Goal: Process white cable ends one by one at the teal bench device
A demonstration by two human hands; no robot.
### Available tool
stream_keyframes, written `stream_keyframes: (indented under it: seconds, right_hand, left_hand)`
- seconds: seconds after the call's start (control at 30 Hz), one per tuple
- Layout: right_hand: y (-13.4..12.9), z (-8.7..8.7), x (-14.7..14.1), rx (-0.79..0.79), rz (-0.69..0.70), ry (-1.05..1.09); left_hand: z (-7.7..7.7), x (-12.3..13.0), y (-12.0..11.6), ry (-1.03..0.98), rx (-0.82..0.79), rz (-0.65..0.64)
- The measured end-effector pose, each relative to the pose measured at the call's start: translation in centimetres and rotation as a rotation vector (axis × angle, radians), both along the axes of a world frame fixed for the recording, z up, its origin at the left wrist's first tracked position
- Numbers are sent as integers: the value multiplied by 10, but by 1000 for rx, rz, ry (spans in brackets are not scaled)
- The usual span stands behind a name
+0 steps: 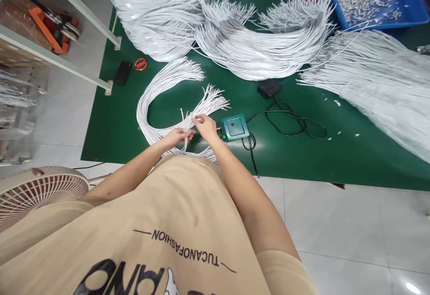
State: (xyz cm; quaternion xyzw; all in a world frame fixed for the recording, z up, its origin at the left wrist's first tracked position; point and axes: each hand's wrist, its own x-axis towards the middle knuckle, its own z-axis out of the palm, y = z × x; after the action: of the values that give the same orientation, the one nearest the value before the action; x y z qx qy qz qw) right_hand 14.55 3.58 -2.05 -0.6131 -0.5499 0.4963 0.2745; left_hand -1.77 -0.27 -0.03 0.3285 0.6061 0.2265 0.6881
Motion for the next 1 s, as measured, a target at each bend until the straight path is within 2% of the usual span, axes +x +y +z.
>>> stream_keyframes:
  seconds: [0.1, 0.27, 0.4, 0.57, 0.67, 0.87, 1.0]
  right_hand:
    - [8, 3, -4, -34, -72, 110]
    - [-2, -2, -13, -119, -121, 248]
    - [-9, 7, -20, -221, -170, 455]
    - [-5, 22, -14, -321, -451, 841]
    - [-5, 23, -8, -315, -481, 791]
    - [-13, 21, -16, -309, -327, 521]
    - [-12, 22, -18, -296, -306, 552]
  left_hand:
    - [4, 1, -3, -38, -7, -1]
    - [5, -4, 2, -128, 88, 238]
    - [1, 0, 6, -113, 160, 222]
    - [-2, 7, 3, -75, 200, 208]
    - [-2, 7, 2, -46, 191, 217]
    - [2, 8, 1, -18, 225, 205]
    - [11, 12, 1, -13, 215, 229]
